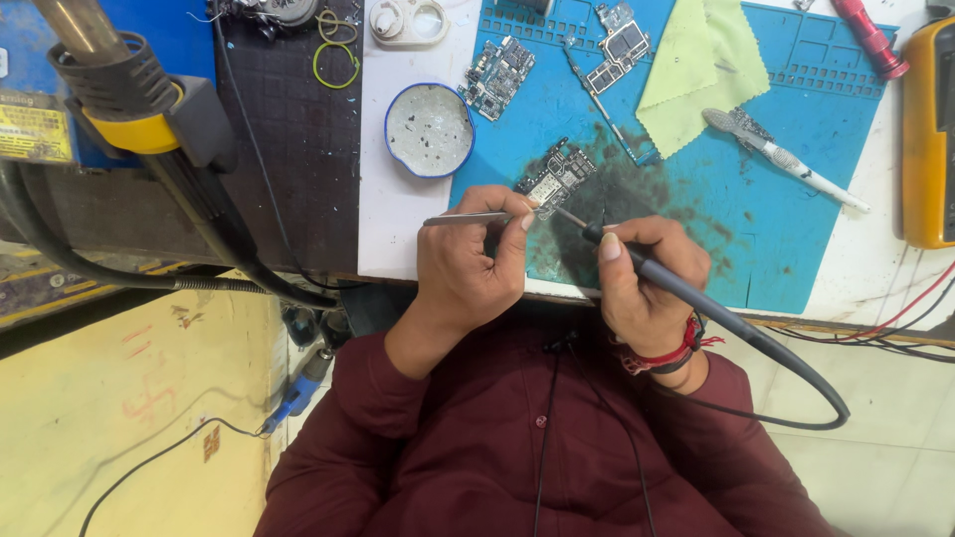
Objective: The person uses a soldering iron and tweezers to solder components on a small circuit board. They repeatedly apply heat to specific points while holding the board steady, occasionally adjusting the component with tweezers.
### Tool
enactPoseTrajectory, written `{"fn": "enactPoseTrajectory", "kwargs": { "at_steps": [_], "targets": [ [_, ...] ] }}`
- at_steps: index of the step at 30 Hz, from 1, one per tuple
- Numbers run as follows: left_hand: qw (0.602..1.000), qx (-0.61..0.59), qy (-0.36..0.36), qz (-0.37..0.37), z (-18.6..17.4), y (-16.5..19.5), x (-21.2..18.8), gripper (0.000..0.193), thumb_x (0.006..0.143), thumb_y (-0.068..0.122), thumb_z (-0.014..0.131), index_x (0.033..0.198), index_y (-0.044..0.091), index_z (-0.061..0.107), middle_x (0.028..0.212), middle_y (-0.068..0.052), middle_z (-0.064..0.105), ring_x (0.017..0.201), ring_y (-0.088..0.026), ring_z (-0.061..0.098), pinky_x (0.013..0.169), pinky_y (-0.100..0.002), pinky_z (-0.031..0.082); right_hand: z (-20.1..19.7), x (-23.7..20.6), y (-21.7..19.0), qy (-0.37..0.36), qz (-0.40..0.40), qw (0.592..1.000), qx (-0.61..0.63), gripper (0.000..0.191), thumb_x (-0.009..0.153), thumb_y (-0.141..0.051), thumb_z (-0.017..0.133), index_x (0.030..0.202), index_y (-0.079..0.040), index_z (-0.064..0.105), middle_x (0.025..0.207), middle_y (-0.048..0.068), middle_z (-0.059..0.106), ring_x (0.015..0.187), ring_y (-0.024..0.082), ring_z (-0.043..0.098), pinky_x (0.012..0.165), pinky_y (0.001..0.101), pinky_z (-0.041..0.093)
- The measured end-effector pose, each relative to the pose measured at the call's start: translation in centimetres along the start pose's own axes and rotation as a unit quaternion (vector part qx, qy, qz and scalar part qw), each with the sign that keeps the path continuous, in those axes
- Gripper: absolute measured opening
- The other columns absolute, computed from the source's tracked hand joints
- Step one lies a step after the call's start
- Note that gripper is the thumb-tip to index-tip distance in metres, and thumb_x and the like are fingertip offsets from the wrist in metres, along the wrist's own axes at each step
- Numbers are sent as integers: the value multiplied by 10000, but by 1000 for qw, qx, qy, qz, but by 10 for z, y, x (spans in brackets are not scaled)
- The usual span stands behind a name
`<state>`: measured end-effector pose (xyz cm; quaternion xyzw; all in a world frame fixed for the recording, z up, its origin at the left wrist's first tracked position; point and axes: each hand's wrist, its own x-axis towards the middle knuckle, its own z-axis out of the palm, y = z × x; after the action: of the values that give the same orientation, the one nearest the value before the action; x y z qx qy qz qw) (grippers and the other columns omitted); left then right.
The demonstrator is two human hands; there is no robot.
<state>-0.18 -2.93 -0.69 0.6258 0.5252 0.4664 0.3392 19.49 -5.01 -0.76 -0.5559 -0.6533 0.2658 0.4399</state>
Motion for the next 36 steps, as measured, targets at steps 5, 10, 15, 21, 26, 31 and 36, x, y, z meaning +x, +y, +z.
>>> {"fn": "enactPoseTrajectory", "kwargs": {
  "at_steps": [5,10,15,21,26,31,36],
  "targets": [
    [1000,1,0,3,0,-1,0,91,994,38,673,1049,49,600,964,-72,773,753,-170,768,655,-281,583,0,0,1,-1,-2,1000,5,95,1036,-99,681,1005,-12,655,755,32,639,589,98,568,575,238,425],
    [1000,4,-1,3,0,0,0,87,995,41,671,1048,54,603,958,-67,770,751,-172,767,659,-283,584,0,0,1,0,-2,1000,1,83,1033,-88,677,1014,-11,653,755,32,639,602,102,570,574,237,424],
    [1000,6,-1,2,0,0,0,86,995,44,675,1045,51,606,951,-63,770,722,-166,755,645,-285,575,1,0,1,6,-5,1000,-5,71,1031,-77,676,1017,-10,655,752,31,633,582,106,564,576,243,418],
    [1000,8,-1,7,0,-1,0,88,994,41,675,1042,53,602,951,-60,768,726,-166,756,644,-284,575,0,1,0,4,0,1000,-5,76,1027,-79,682,1008,-10,659,732,28,626,572,103,561,569,244,413],
    [1000,9,1,6,1,-1,0,96,992,38,676,1049,54,600,945,-58,767,739,-169,763,646,-286,576,0,1,0,0,-6,1000,1,74,1030,-77,678,1009,-10,655,747,31,638,576,101,566,570,237,416],
    [1000,-8,1,4,2,-2,0,100,996,30,672,1055,52,595,966,-63,767,746,-163,768,648,-274,587,1,1,0,1,-4,1000,8,81,1028,-78,682,1007,-6,653,748,33,635,573,102,553,565,237,408],
    [1000,2,1,6,1,-1,-1,101,994,29,676,1054,52,599,963,-61,768,747,-163,762,654,-275,582,0,0,0,3,-5,1000,2,91,1029,-87,683,1009,-4,652,747,29,635,622,105,554,565,232,409]
  ]
}}
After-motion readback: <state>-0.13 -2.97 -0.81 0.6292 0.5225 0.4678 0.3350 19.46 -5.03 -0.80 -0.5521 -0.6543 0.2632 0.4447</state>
